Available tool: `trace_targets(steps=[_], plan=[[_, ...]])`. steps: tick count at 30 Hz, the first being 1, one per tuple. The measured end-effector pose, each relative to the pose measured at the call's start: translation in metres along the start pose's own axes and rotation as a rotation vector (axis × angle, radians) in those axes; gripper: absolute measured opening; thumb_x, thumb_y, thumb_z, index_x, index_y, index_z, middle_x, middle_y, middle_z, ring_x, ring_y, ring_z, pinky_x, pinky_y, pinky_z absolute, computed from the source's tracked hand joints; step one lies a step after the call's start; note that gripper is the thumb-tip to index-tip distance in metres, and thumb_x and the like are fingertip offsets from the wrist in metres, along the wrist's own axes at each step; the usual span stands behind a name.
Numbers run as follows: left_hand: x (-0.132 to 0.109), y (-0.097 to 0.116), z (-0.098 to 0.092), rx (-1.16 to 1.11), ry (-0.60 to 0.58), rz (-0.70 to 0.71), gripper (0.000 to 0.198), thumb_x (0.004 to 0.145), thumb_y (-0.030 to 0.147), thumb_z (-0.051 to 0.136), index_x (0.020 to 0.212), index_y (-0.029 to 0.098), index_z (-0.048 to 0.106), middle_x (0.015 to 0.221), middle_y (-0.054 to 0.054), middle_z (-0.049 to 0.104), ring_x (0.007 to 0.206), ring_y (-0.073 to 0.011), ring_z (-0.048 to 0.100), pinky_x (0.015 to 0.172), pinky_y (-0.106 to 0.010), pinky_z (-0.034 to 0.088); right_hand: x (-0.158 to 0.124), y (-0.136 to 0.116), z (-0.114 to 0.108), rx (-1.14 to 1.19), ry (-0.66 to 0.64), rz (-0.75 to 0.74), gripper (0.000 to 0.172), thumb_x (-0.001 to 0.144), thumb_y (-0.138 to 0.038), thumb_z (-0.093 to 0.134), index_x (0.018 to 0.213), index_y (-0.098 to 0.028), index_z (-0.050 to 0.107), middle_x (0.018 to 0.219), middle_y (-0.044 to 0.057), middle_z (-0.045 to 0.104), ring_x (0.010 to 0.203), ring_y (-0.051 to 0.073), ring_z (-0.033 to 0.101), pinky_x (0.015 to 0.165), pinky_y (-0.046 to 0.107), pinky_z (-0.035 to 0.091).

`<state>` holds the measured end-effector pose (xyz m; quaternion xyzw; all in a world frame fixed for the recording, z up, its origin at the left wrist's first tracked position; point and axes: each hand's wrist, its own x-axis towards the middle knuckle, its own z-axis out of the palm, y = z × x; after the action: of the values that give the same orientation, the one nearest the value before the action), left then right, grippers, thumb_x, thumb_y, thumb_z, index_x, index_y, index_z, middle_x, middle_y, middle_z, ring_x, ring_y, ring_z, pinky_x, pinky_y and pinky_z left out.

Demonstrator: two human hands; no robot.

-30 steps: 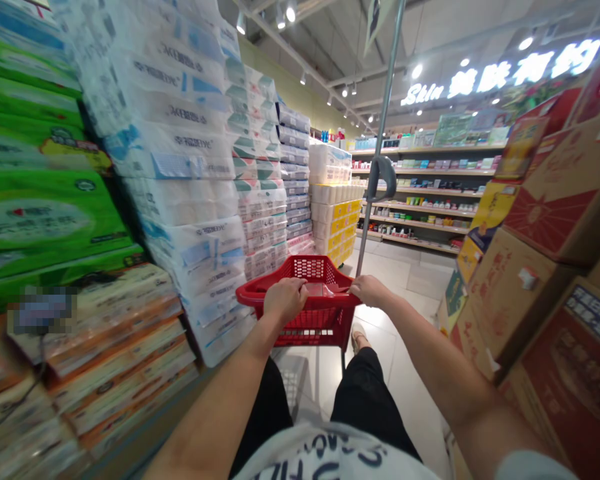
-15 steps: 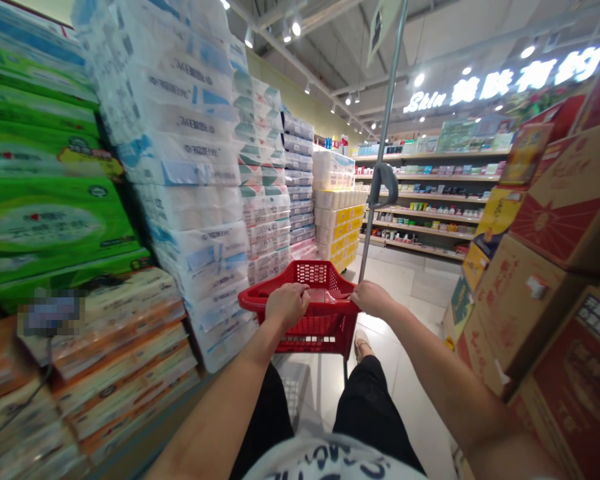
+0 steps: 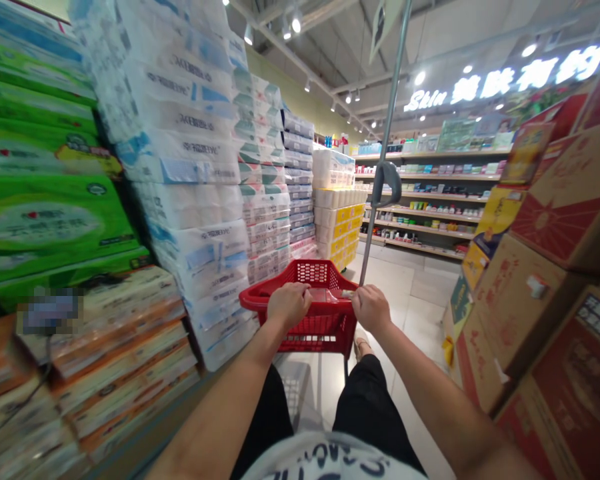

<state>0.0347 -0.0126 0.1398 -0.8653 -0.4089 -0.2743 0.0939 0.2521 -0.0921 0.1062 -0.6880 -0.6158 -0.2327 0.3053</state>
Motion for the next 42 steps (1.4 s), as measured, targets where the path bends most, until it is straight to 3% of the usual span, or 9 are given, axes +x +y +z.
trace_targets(steps=[3,5,11,13,21,29,32,38,42], plan=[[0.003,0.003,0.002,0.015,-0.005,-0.013,0.034,0.093,0.031,0.041,0.115,0.024,0.066,0.109,-0.004,0.071,0.099,-0.022,0.063,0.084,-0.033,0.048,0.028,-0.015,-0.013,-0.115,-0.339,0.124,0.032,0.088,-0.03,0.044,0.073,-0.017,0.07,0.082,0.012,0.07,0.082,0.024,0.062,0.075,0.034,0.04],[0.004,0.006,0.003,0.024,-0.003,-0.02,0.035,0.093,0.031,0.04,0.115,0.024,0.066,0.11,-0.004,0.071,0.1,-0.0225,0.063,0.084,-0.034,0.049,0.035,-0.024,-0.012,-0.144,-0.377,0.216,0.033,0.088,-0.032,0.045,0.074,-0.017,0.071,0.08,0.013,0.07,0.08,0.025,0.062,0.075,0.036,0.039],[0.004,0.012,0.004,0.014,-0.005,0.001,0.037,0.094,0.032,0.038,0.115,0.023,0.066,0.112,-0.006,0.07,0.102,-0.0224,0.062,0.087,-0.034,0.047,-0.013,-0.017,0.02,0.007,0.225,0.048,0.033,0.094,-0.029,0.039,0.088,-0.017,0.069,0.093,0.01,0.069,0.093,0.023,0.058,0.092,0.038,0.033],[0.004,0.013,0.004,0.004,-0.011,0.0,0.037,0.094,0.033,0.038,0.115,0.023,0.066,0.111,-0.006,0.07,0.103,-0.0223,0.062,0.088,-0.033,0.047,-0.021,-0.011,0.021,0.033,0.272,-0.019,0.03,0.093,-0.028,0.04,0.094,-0.018,0.068,0.098,0.01,0.069,0.097,0.023,0.057,0.094,0.038,0.033],[0.007,0.027,0.005,0.012,-0.02,-0.008,0.035,0.095,0.032,0.038,0.112,0.022,0.067,0.109,-0.008,0.07,0.101,-0.0228,0.062,0.088,-0.034,0.047,0.038,-0.019,-0.014,-0.157,-0.435,0.156,0.039,0.092,-0.037,0.041,0.081,-0.018,0.073,0.088,0.013,0.072,0.081,0.026,0.066,0.074,0.036,0.038],[-0.006,0.0,-0.003,0.004,0.072,-0.061,0.044,0.099,0.033,0.025,0.097,0.02,0.067,0.101,-0.006,0.072,0.095,-0.019,0.064,0.082,-0.03,0.045,-0.016,-0.002,0.013,-0.049,0.184,-0.021,0.033,0.095,-0.029,0.037,0.089,-0.017,0.068,0.091,0.009,0.069,0.091,0.022,0.058,0.093,0.037,0.032],[-0.014,-0.013,-0.004,0.157,0.041,-0.064,0.045,0.096,0.03,0.027,0.081,0.016,0.067,0.082,-0.01,0.071,0.082,-0.0246,0.065,0.077,-0.038,0.043,-0.013,-0.005,0.012,-0.044,0.194,-0.006,0.029,0.093,-0.027,0.041,0.09,-0.017,0.068,0.094,0.01,0.069,0.092,0.022,0.057,0.092,0.037,0.032],[-0.012,-0.011,0.0,0.175,0.011,-0.094,0.039,0.092,0.023,0.03,0.083,0.013,0.067,0.083,-0.014,0.072,0.079,-0.028,0.066,0.073,-0.041,0.037,0.026,-0.031,0.003,-0.095,-0.15,0.221,0.037,0.093,-0.034,0.042,0.075,-0.017,0.07,0.08,0.012,0.07,0.08,0.024,0.062,0.085,0.039,0.035],[-0.014,-0.005,0.003,0.151,0.053,-0.105,0.043,0.094,0.025,0.028,0.081,0.013,0.067,0.083,-0.014,0.072,0.08,-0.0269,0.065,0.074,-0.041,0.036,-0.005,-0.028,0.019,0.012,0.151,0.095,0.032,0.094,-0.027,0.039,0.099,-0.017,0.069,0.099,0.011,0.07,0.099,0.025,0.059,0.096,0.04,0.032]])
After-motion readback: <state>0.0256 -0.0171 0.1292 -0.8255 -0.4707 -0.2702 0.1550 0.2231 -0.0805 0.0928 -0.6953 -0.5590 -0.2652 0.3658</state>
